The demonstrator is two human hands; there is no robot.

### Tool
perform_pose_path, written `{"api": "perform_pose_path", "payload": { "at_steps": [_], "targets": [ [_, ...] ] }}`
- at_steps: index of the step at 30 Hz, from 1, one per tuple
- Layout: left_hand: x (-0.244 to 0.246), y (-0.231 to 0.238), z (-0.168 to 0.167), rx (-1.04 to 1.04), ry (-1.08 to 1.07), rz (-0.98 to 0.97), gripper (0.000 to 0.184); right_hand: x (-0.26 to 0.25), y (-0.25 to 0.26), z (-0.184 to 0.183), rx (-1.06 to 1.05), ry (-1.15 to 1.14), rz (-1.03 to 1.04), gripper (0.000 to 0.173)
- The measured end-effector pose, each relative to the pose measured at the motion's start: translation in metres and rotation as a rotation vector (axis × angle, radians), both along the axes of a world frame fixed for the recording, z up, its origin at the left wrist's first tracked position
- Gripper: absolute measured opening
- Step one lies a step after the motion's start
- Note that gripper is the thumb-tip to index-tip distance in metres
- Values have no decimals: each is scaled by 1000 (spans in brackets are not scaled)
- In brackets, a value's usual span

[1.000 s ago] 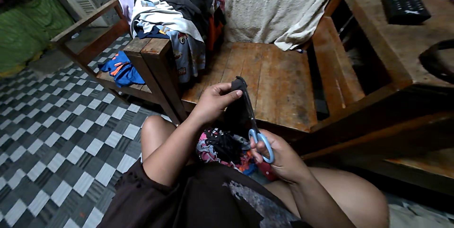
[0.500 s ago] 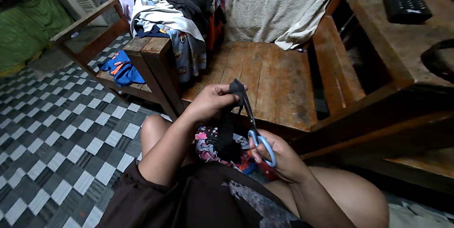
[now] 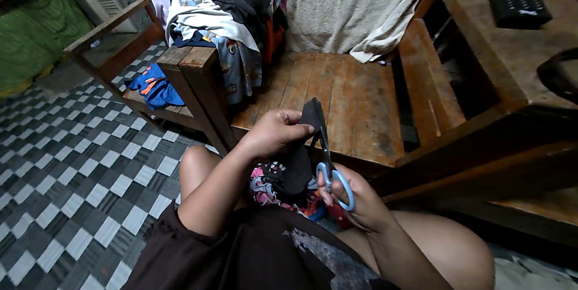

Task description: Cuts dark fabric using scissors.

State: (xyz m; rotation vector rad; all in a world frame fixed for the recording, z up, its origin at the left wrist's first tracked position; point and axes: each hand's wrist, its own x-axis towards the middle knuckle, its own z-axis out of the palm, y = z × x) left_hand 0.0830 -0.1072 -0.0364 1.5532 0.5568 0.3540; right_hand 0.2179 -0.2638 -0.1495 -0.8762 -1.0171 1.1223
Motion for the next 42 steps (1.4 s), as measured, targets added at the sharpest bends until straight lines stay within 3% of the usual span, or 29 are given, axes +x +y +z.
{"api": "perform_pose_path", "payload": {
  "at_steps": [24,32,42],
  "targets": [
    [-6,3,2,43,-34,34,14,2,-1,3,-52,-1,18,34],
    [-8,3,3,0,-57,39,17,2,-1,4,-74,-30,1,22],
    [-4,-8,-3,-46,-29,-13,19,-4,1,2,-45,27,-37,31]
  ]
}}
